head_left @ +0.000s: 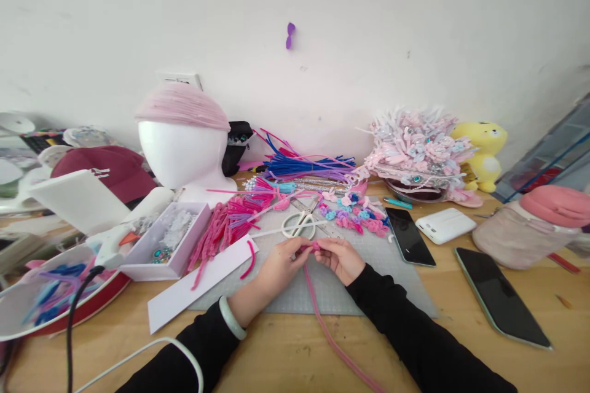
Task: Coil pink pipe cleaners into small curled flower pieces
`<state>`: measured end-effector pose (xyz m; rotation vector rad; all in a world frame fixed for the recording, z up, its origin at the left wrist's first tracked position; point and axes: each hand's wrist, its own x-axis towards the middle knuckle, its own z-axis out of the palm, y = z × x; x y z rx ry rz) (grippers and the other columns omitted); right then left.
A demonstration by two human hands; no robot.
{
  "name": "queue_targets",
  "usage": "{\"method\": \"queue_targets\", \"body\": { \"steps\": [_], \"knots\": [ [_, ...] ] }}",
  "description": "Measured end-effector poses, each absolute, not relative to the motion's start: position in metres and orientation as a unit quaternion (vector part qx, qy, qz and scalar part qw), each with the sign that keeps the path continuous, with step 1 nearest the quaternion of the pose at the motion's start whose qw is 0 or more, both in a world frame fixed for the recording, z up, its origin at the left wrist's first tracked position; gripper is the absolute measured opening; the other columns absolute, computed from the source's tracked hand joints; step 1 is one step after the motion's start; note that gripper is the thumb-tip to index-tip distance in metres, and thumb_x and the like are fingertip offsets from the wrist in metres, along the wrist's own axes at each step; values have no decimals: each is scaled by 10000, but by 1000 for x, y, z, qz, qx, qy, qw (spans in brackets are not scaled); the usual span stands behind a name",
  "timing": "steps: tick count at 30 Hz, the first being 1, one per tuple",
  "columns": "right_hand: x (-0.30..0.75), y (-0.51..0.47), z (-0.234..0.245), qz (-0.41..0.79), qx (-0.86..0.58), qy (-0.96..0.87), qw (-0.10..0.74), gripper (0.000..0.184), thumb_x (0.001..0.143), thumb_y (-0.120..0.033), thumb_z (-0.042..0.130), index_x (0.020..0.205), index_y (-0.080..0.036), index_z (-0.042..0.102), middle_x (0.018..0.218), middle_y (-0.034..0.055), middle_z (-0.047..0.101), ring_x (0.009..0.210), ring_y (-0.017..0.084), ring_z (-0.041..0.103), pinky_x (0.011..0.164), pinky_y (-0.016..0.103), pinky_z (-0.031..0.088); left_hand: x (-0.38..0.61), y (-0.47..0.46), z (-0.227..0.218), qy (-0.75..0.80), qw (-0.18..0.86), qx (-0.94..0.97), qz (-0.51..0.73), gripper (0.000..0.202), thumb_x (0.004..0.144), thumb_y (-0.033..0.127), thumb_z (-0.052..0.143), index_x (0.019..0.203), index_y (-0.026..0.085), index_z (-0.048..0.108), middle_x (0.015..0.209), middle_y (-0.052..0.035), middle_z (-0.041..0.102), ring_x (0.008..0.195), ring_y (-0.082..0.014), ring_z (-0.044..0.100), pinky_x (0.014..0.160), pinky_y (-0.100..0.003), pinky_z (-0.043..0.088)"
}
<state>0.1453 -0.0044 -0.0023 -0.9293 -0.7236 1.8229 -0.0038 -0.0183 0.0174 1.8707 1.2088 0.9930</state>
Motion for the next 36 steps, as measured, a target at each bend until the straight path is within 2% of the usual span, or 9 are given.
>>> {"method": "queue_targets", "body": {
  "steps": [7,14,17,21,25,27,30,36],
  "knots": [
    [144,-4,-4,703,-394,-369,463,185,515,-220,718,648,-120,637,540,-2,606,489,89,555,538,219,476,-2,-15,13,471,363,709,379,127,733,263,483,766,188,580,679,1,589,625,-132,520,597,-217,386],
    [148,-2,-7,628,-396,-507,437,174,592,-296,654,649,-141,600,521,-31,578,472,100,536,505,246,462,-5,-14,4,423,493,654,387,125,753,268,466,842,181,462,669,-5,589,648,-143,545,616,-245,402],
    [148,-3,-5,610,-397,-541,421,166,612,-297,635,661,-143,595,512,-34,561,461,97,524,473,232,450,-6,-14,4,403,528,630,402,196,739,264,501,900,198,411,647,17,585,638,-133,550,622,-242,403],
    [147,-5,-4,575,-412,-547,448,156,634,-302,613,636,-148,588,507,-32,558,452,93,519,474,226,451,-6,-12,7,370,643,533,408,188,734,328,512,796,162,453,589,16,568,497,-97,528,508,-207,393],
    [145,-6,-4,549,-433,-535,475,160,627,-308,621,657,-151,611,508,-23,578,464,106,535,495,238,465,-7,-10,10,341,775,399,352,333,779,391,426,674,95,534,555,-33,572,392,-57,480,396,-165,345],
    [143,-7,-2,546,-438,-526,484,164,614,-314,631,652,-155,620,514,-17,592,475,115,545,501,246,472,-7,-10,10,330,809,342,347,286,772,341,463,679,88,558,555,-31,576,408,-50,488,408,-150,361],
    [141,-8,-1,545,-449,-509,492,165,592,-311,650,648,-156,637,536,-2,617,508,134,566,531,265,482,-7,-11,10,317,838,289,338,207,760,264,498,708,82,583,613,-46,600,505,-65,537,499,-154,419],
    [139,-8,-5,573,-432,-446,535,122,590,-269,662,630,-154,650,572,8,634,535,127,560,560,261,459,-1,-15,8,320,790,357,384,219,768,285,487,734,89,579,679,-63,607,559,-87,550,549,-189,419]
  ]
}}
